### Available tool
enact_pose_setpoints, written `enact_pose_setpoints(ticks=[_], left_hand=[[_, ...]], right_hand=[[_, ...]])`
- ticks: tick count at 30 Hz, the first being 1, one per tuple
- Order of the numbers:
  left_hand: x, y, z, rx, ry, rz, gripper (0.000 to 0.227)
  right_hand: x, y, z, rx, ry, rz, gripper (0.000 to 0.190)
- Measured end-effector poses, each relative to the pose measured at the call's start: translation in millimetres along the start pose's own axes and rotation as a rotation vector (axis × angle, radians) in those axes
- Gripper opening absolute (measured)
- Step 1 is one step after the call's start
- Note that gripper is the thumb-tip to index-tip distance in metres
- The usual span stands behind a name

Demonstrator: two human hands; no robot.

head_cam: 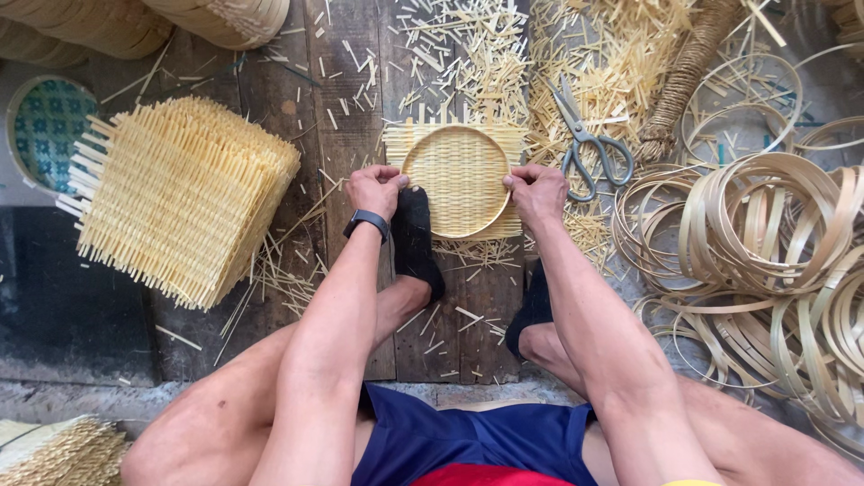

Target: The person weaves bamboo strips into circular basket bases using a wooden template and shears. They repeatedly place a template on a woven mat, trim the excess bamboo, and stack the finished circular pieces.

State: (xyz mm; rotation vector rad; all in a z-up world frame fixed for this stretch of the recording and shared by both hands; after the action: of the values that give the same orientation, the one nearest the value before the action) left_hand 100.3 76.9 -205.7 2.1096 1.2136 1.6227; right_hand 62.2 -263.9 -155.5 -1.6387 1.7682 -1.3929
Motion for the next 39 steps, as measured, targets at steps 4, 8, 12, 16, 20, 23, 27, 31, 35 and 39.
enact_pose_setpoints(ticks=[4,8,12,16,20,23,27,31,35,39], left_hand=[[-3.1,-7.6,-3.2,0.001,0.006,-0.005,0.019],[-10.9,-18.8,0.3,0.002,-0.047,-0.113,0.017],[-6.0,-9.1,8.2,-0.007,-0.114,-0.172,0.017],[5.5,7.5,5.2,-0.004,-0.221,0.054,0.023],[8.7,71.2,11.7,-0.299,-0.078,0.423,0.036],[-8.8,137.6,1.1,-0.814,0.053,0.373,0.023],[-36.8,131.5,17.3,-0.662,-0.123,0.093,0.020],[-45.3,122.9,24.1,-0.554,-0.147,-0.099,0.018],[-48.9,121.7,22.3,-0.527,-0.182,0.012,0.018],[-52.2,129.4,22.8,-0.601,-0.206,0.086,0.019]], right_hand=[[0.5,6.6,9.2,0.026,-0.015,-0.070,0.016],[2.0,16.0,16.4,0.085,-0.041,-0.094,0.018],[1.3,7.5,32.9,0.074,-0.157,-0.147,0.024],[3.3,-15.2,35.2,0.170,-0.118,-0.290,0.022],[-4.4,5.5,-13.5,0.081,0.072,-0.181,0.028],[-70.3,95.9,-90.3,-0.630,-0.212,0.288,0.040],[-97.4,125.4,-102.3,-0.552,-0.094,0.445,0.035],[-90.7,114.6,-92.4,-0.216,-0.081,0.244,0.035],[-86.1,105.1,-102.5,-0.298,-0.141,0.233,0.039],[-70.3,48.2,-77.3,-0.188,-0.274,-0.299,0.037]])
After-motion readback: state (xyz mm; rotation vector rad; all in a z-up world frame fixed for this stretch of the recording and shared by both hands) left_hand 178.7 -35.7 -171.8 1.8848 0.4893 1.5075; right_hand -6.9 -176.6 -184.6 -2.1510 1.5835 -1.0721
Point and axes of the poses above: each hand's wrist, its own z-axis towards the middle knuckle, its own x-axis out of the back of the hand, y = z × x, the point moved 9 cm from there along z, towards the middle knuckle, and after that the axes turned 12 degrees about z, right-handed, at the moved point
